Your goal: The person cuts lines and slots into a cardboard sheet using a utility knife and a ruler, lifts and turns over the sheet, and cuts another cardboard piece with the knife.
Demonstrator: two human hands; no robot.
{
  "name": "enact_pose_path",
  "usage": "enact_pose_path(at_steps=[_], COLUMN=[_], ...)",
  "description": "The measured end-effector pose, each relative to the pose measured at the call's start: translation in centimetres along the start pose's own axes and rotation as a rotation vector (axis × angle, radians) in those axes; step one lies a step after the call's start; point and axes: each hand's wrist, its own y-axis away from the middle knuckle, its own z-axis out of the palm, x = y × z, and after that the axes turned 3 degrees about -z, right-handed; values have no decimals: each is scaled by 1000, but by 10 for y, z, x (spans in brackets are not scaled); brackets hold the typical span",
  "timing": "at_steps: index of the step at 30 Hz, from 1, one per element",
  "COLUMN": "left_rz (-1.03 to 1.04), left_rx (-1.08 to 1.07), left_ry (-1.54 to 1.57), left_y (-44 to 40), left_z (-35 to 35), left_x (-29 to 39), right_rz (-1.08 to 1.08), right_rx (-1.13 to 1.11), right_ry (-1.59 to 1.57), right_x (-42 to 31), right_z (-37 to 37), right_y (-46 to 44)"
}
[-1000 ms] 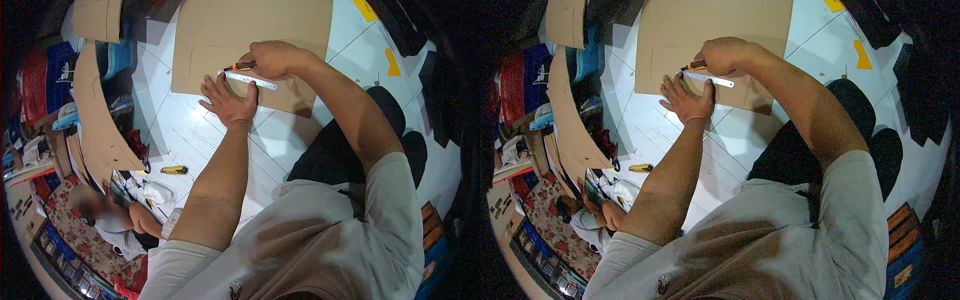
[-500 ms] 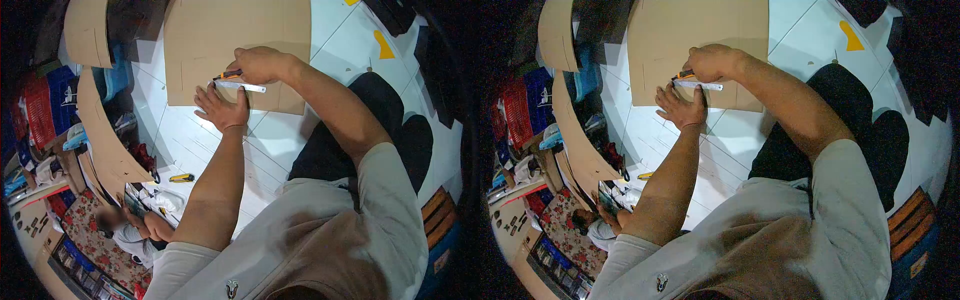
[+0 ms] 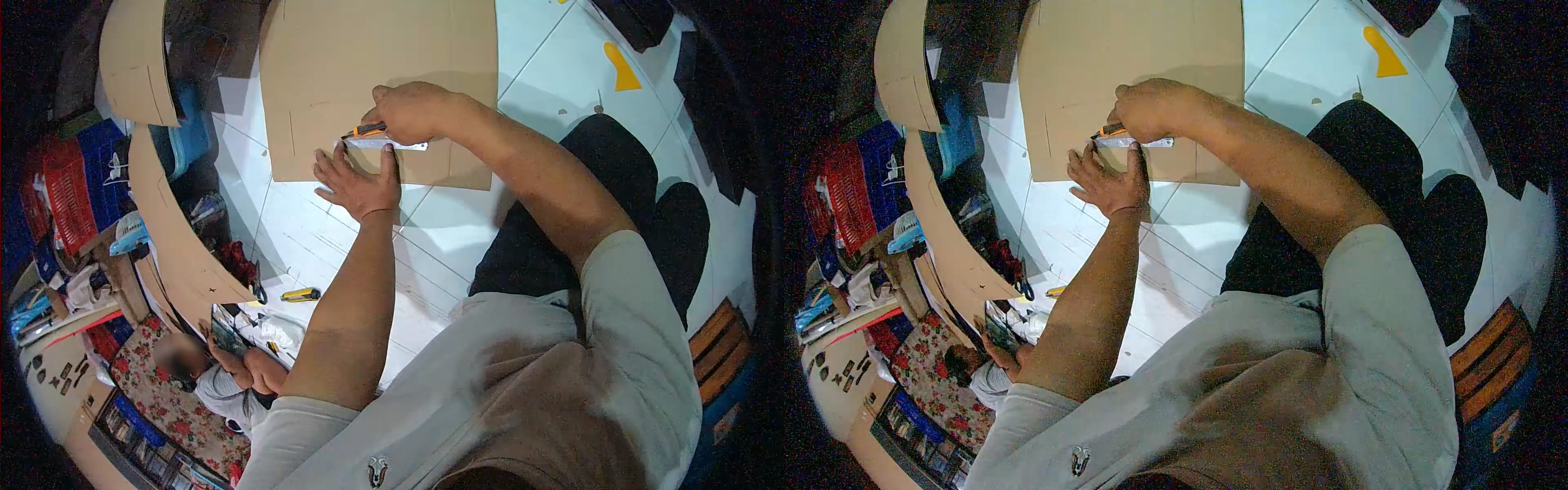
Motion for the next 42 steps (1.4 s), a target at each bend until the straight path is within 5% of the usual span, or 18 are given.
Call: enact_pose_path(at_steps=[16,33,42], left_rz=[2,-18,-33], left_rx=[-3,-66,-95], left_ry=[38,43,29], left_y=[1,-1,-1], left_z=[1,-4,-8], left_x=[-2,-3,2], right_rz=[76,-31,141], right_rx=[-8,236,29], right_ry=[-26,56,164], right_x=[-6,-24,-30], right_z=[0,37,18], right_y=[4,21,42])
